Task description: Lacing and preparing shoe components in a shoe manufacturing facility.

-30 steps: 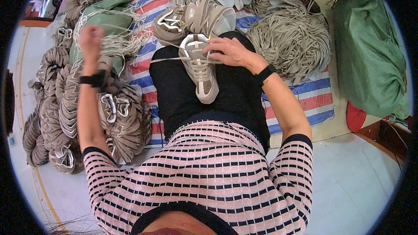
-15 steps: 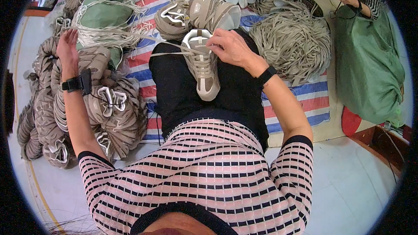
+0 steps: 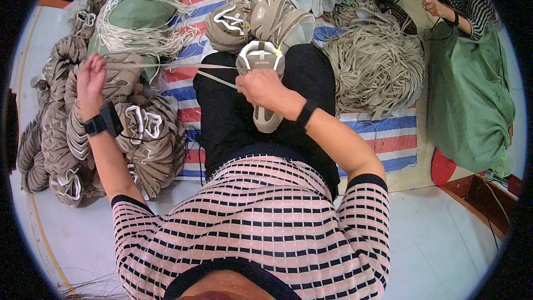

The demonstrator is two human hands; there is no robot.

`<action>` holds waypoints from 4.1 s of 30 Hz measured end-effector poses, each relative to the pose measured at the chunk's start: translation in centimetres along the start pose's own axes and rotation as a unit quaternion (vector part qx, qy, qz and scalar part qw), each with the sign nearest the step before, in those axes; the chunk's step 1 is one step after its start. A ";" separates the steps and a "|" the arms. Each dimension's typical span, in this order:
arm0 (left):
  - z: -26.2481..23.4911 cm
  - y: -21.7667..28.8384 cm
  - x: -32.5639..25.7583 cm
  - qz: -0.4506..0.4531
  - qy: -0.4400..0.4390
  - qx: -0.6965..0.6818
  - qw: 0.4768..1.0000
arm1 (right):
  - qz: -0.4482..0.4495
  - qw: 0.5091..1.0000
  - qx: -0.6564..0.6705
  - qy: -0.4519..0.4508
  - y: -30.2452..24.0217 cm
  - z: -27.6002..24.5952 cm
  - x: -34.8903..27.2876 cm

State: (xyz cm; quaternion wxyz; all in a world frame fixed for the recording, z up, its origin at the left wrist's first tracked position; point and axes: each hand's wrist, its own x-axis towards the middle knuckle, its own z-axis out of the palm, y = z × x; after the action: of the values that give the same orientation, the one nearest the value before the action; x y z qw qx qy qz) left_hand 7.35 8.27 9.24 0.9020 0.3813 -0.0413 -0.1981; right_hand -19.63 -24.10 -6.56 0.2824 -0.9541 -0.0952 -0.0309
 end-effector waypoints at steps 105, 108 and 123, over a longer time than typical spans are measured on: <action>8.7 -28.8 -5.4 0.170 -0.356 0.672 0.627 | 0.473 0.713 0.446 0.263 19.1 -11.6 -13.3; 9.7 -29.9 -5.3 0.227 -0.374 0.708 0.553 | 0.437 0.805 0.339 0.215 13.7 -8.3 -9.0; 2.4 -22.4 -2.2 0.055 -0.076 0.573 0.814 | 0.123 0.973 0.163 0.107 7.2 -2.7 -4.9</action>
State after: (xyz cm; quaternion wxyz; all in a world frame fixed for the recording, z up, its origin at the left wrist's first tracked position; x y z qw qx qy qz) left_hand -2.53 -6.63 -4.64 0.5234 0.8101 -0.2368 -0.1168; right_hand -23.00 -32.32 -8.73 0.4446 -0.8906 0.0501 -0.0814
